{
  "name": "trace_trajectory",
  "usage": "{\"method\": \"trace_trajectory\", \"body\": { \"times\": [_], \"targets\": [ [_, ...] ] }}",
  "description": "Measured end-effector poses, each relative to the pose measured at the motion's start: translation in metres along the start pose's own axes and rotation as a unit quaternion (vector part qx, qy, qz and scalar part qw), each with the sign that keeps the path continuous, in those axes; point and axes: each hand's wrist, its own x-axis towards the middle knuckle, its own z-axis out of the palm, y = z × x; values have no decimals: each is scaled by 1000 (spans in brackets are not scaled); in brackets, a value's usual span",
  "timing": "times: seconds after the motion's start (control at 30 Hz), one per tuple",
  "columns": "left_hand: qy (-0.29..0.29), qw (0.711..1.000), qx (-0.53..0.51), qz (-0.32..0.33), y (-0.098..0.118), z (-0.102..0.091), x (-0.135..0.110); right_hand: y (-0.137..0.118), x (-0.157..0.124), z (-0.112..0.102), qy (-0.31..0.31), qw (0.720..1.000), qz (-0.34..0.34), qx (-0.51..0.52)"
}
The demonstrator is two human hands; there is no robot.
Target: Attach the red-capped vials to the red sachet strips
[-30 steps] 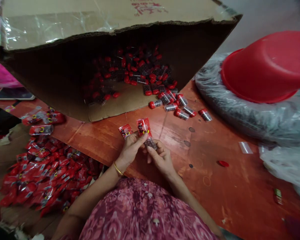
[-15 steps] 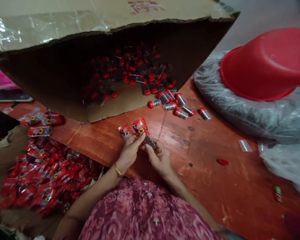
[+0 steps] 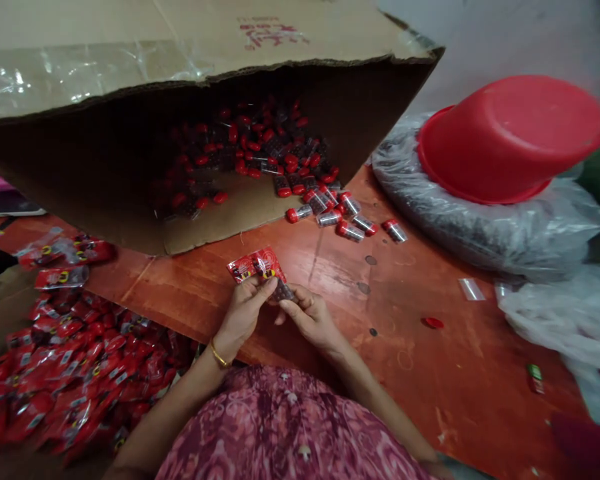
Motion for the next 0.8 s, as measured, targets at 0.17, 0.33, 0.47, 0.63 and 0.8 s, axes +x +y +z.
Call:
{"method": "trace_trajectory", "body": {
  "times": [0.17, 0.33, 0.47, 0.63, 0.8],
  "targets": [
    [-9, 1000, -15, -24, -2, 5, -3, 9, 7, 1, 85, 994, -5, -63],
    [97, 992, 49, -66, 28, -40, -22, -3, 45, -50, 162, 897, -77, -403],
    [337, 909, 243, -33, 69, -127, -69, 2, 77, -117, 296, 743, 14, -600],
    [549, 597, 579, -77, 85, -185, -123, 30, 62, -115, 218, 710, 0, -669],
    [368, 707, 573, 192, 46, -141, -67, 40, 36, -55, 147, 751, -89, -637]
  ]
}}
